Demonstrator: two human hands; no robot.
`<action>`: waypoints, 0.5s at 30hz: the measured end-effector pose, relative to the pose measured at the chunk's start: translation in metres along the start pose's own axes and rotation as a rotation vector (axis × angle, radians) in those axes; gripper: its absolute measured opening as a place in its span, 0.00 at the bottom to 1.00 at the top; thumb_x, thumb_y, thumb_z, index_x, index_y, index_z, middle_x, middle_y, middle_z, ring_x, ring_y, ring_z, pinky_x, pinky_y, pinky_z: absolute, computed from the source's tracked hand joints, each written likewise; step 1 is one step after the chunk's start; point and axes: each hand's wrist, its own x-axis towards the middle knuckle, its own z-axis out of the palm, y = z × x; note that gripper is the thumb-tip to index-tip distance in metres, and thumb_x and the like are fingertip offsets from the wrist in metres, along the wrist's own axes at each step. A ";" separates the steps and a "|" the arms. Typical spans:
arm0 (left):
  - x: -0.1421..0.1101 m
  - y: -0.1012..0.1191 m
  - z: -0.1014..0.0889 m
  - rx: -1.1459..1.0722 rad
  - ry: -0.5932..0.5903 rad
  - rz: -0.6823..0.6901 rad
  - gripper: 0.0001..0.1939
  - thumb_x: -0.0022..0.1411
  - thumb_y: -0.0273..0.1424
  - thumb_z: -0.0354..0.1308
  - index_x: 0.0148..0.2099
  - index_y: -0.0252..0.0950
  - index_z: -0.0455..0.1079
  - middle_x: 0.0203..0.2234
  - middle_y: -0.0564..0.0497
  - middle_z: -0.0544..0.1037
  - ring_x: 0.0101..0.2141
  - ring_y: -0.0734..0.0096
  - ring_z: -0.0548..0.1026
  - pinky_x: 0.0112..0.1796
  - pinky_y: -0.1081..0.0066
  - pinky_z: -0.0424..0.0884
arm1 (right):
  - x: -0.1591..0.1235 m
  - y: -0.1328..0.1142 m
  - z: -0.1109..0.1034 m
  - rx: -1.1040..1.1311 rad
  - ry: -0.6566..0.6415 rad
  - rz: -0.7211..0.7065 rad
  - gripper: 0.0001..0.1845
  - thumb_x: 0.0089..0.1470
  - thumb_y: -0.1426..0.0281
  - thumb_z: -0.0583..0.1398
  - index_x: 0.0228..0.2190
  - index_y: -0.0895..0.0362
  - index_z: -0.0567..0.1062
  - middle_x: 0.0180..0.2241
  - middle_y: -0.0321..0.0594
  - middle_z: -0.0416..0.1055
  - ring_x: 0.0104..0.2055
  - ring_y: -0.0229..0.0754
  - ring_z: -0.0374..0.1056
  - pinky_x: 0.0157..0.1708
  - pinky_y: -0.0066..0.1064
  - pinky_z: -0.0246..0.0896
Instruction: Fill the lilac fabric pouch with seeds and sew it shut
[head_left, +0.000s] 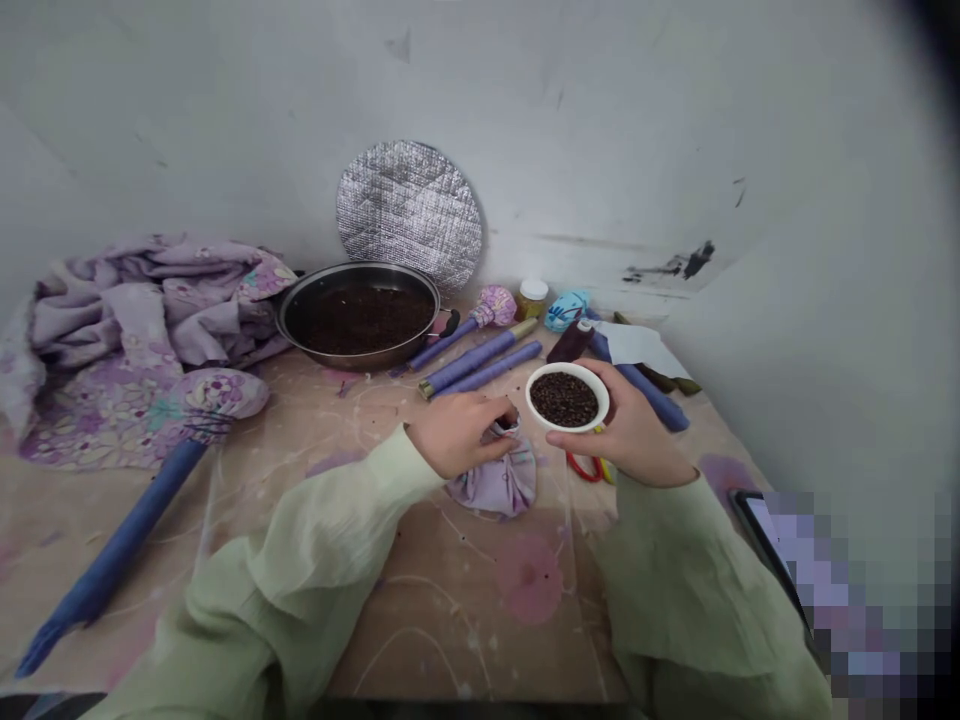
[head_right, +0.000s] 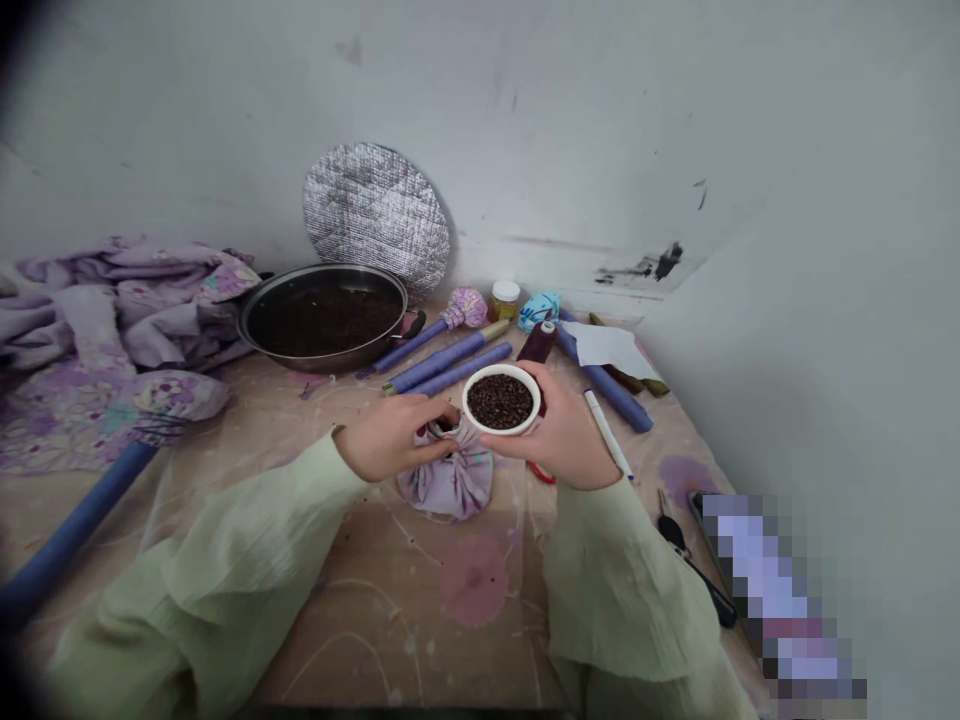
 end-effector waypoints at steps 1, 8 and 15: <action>0.000 0.000 0.000 0.014 -0.009 0.017 0.11 0.61 0.37 0.52 0.42 0.35 0.67 0.33 0.48 0.75 0.35 0.64 0.74 0.34 0.69 0.67 | 0.000 0.000 -0.001 -0.016 -0.018 -0.003 0.35 0.34 0.58 0.68 0.45 0.55 0.66 0.44 0.44 0.70 0.45 0.49 0.68 0.45 0.40 0.64; -0.002 0.003 0.000 0.030 -0.002 0.110 0.11 0.65 0.32 0.46 0.43 0.35 0.68 0.39 0.47 0.75 0.39 0.65 0.73 0.40 0.67 0.68 | 0.001 0.000 0.000 0.055 -0.083 -0.042 0.35 0.36 0.59 0.68 0.46 0.54 0.66 0.46 0.44 0.69 0.48 0.49 0.67 0.45 0.37 0.65; -0.002 0.003 0.002 -0.010 0.030 0.126 0.09 0.63 0.30 0.49 0.41 0.34 0.69 0.38 0.48 0.75 0.39 0.66 0.73 0.40 0.67 0.68 | 0.003 -0.003 0.002 0.120 -0.137 -0.045 0.31 0.38 0.61 0.68 0.45 0.54 0.67 0.46 0.43 0.68 0.49 0.49 0.66 0.46 0.37 0.64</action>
